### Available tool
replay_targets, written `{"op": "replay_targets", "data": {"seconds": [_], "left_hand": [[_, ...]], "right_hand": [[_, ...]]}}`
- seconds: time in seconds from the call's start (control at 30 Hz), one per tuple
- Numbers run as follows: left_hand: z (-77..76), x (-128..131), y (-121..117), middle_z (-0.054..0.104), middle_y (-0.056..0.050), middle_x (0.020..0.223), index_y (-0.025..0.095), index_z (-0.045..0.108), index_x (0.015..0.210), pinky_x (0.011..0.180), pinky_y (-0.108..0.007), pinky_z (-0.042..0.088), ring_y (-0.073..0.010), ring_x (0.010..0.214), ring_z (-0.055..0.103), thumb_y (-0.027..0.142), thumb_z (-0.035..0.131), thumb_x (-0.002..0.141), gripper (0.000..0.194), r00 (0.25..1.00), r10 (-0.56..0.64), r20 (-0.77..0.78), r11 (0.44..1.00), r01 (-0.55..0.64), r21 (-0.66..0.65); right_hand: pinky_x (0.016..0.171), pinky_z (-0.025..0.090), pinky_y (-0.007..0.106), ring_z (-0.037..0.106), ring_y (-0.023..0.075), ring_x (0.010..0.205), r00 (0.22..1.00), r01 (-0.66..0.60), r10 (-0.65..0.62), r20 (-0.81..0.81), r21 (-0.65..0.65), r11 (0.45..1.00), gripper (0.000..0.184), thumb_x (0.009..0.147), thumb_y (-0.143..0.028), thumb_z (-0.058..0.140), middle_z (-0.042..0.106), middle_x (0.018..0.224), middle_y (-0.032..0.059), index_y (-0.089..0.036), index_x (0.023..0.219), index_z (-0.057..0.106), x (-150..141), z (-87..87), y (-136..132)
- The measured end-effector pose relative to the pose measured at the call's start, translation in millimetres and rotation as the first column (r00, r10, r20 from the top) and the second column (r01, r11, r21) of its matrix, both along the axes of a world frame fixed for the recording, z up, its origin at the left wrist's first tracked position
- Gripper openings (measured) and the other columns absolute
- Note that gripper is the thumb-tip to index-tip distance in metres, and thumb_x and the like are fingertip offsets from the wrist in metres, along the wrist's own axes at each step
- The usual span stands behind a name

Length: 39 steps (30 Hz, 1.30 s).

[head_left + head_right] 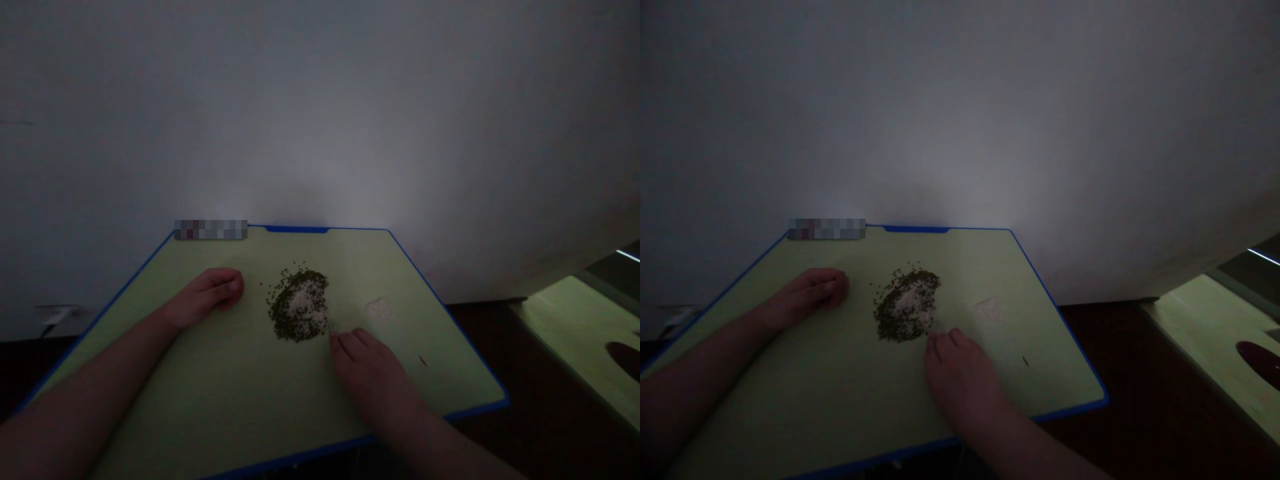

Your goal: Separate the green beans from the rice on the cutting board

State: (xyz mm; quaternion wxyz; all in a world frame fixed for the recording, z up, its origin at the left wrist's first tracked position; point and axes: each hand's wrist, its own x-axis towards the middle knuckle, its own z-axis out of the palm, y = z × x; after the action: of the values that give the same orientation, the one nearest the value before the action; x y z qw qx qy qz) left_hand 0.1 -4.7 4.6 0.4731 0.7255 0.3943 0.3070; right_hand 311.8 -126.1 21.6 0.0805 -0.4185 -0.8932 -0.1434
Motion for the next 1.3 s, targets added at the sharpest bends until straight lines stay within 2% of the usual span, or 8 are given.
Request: {"op": "replay_targets", "data": {"seconds": [0.13,0.27,0.37,0.57,0.77,0.93,1.13,1.3], "left_hand": [[-1.5,-0.7,0.4,0.041,0.004,0.058,0.015,0.045,0.064,0.053,-0.025,0.028,-0.0094,0.055,0.036,0.044,0.045,0.088,0.037,1.0,0.001,0.014,1.0,-0.001,-0.001],[-2.4,-1.3,1.0,0.041,0.003,0.057,0.016,0.044,0.064,0.052,-0.025,0.029,-0.0096,0.054,0.036,0.044,0.045,0.087,0.036,1.0,0.009,0.021,1.0,-0.008,-0.019],[-1.6,-1.0,1.0,0.042,0.003,0.056,0.016,0.045,0.064,0.051,-0.024,0.029,-0.01,0.053,0.037,0.044,0.045,0.087,0.036,1.0,0.01,0.008,1.0,-0.01,0.005],[0.7,0.7,0.3,0.042,0.002,0.054,0.017,0.046,0.061,0.049,-0.024,0.03,-0.011,0.052,0.037,0.047,0.047,0.083,0.037,1.0,0.021,0.014,0.999,-0.021,0.028],[-0.9,-0.1,0.7,0.044,0.002,0.054,0.017,0.047,0.061,0.049,-0.023,0.031,-0.0104,0.051,0.038,0.049,0.049,0.083,0.039,0.999,0.017,0.039,1.0,-0.018,0.024],[0.6,0.8,-0.3,0.043,0.002,0.054,0.017,0.046,0.061,0.049,-0.023,0.031,-0.0106,0.051,0.038,0.051,0.049,0.083,0.04,0.999,0.018,0.044,1.0,-0.019,0.014],[-0.6,0.0,0.0,0.042,0.002,0.054,0.017,0.046,0.061,0.048,-0.023,0.031,-0.0104,0.051,0.038,0.051,0.049,0.083,0.041,0.999,0.015,0.03,1.0,-0.016,0.021],[-0.2,0.4,-0.7,0.042,0.002,0.054,0.017,0.046,0.061,0.049,-0.023,0.031,-0.0102,0.051,0.038,0.048,0.05,0.083,0.039,0.999,0.017,0.051,1.0,-0.018,0.017]], "right_hand": [[0.068,0.053,0.033,0.062,0.0214,0.076,0.993,0.119,-0.118,0.03,-0.008,0.993,0.029,0.078,0.001,0.051,0.069,0.084,0.0115,-0.01,0.098,0.068,12.7,1.6,18.6],[0.076,0.054,0.038,0.062,0.0232,0.083,0.98,0.183,-0.179,-0.085,0.042,0.982,0.034,0.08,-0.002,0.046,0.07,0.09,0.0116,-0.012,0.106,0.066,36.1,5.3,19.6],[0.07,0.055,0.037,0.062,0.0233,0.079,0.981,0.088,-0.077,-0.18,0.057,0.994,0.031,0.082,-0.005,0.047,0.069,0.087,0.0119,-0.011,0.105,0.066,40.8,6.7,5.5],[0.066,0.055,0.034,0.061,0.0215,0.073,0.963,-0.139,0.123,-0.24,-0.053,0.989,0.027,0.079,-0.004,0.055,0.069,0.084,0.0097,-0.009,0.103,0.066,27.6,4.0,-7.8],[0.067,0.056,0.033,0.061,0.0214,0.074,0.956,-0.186,0.176,-0.236,-0.021,0.982,0.029,0.077,-0.001,0.056,0.071,0.086,0.0098,-0.008,0.103,0.066,22.3,-0.7,4.3],[0.066,0.056,0.033,0.061,0.0207,0.072,0.933,-0.249,0.234,-0.272,-0.019,0.968,0.027,0.08,-0.002,0.051,0.071,0.086,0.0097,-0.009,0.101,0.066,23.9,-2.4,-0.1],[0.065,0.055,0.032,0.061,0.0193,0.071,0.917,-0.225,0.223,-0.331,0.033,0.974,0.027,0.086,-0.004,0.043,0.071,0.082,0.0091,-0.01,0.099,0.066,25.1,-2.7,-2.8],[0.066,0.054,0.031,0.06,0.0186,0.073,0.913,-0.282,0.274,-0.303,0.018,0.959,0.026,0.086,-0.004,0.045,0.07,0.086,0.0086,-0.009,0.102,0.064,22.3,-6.5,-5.3]]}}
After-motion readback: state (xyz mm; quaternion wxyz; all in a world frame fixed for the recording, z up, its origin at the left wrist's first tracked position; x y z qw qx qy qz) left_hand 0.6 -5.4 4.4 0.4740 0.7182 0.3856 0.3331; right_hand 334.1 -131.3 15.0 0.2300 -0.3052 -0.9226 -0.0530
